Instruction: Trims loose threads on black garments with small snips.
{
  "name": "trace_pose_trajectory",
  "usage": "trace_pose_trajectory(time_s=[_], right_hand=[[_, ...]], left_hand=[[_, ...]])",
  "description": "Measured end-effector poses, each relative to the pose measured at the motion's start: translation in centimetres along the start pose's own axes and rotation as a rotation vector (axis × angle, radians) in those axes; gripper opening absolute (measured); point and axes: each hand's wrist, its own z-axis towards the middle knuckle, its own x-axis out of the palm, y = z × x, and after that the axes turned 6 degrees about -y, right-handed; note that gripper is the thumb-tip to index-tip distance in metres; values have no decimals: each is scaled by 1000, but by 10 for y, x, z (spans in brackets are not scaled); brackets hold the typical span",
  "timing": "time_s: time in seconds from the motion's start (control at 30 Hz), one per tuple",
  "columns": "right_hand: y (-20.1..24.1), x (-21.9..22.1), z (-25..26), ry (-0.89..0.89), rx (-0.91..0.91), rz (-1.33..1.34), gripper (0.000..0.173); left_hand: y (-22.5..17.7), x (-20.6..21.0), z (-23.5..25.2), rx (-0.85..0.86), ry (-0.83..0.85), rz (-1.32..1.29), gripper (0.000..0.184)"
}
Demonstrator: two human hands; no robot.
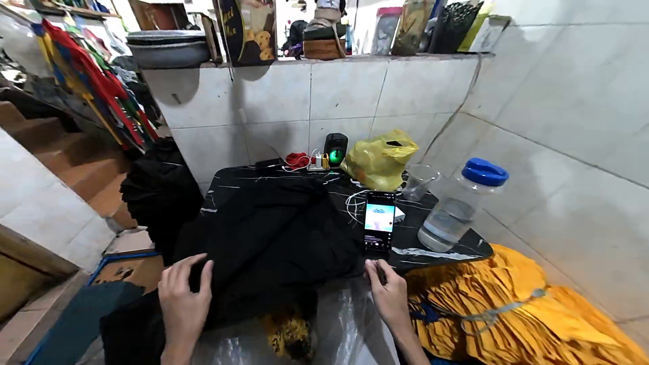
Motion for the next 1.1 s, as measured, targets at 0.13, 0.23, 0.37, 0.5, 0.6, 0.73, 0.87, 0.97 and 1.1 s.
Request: trace_pose_trajectory(time_s=[0.13,0.23,0.37,0.5,0.6,0.73,0.87,0.97,1.1], right_hand=[[29,35,17,185,147,-182,59],[51,48,18,262,123,-117,40],[57,29,6,446,93,29,36],[50,8,23,391,79,128,31],[56,12,37,314,20,71,30],[56,16,46,279,21,73,33],[35,17,34,269,42,87,36],[15,21,18,118,10,81,41],[-15,24,-3,39,-86,-17,42]], left_hand=[[-70,39,-21,208,406,-13,79],[-87,76,-41,319,636,21,92],[-50,74,-49,367,521,-62,96],[-19,55,-48,359,494,-162,69],[-51,42,-35,314,581,-93,58],[-111,51,-24,304,589,-137,87],[-153,93,-40,355,670,-123,105],[-175,113,-41,356,783,-50,85],[-165,110,0,210,762,-168,40]])
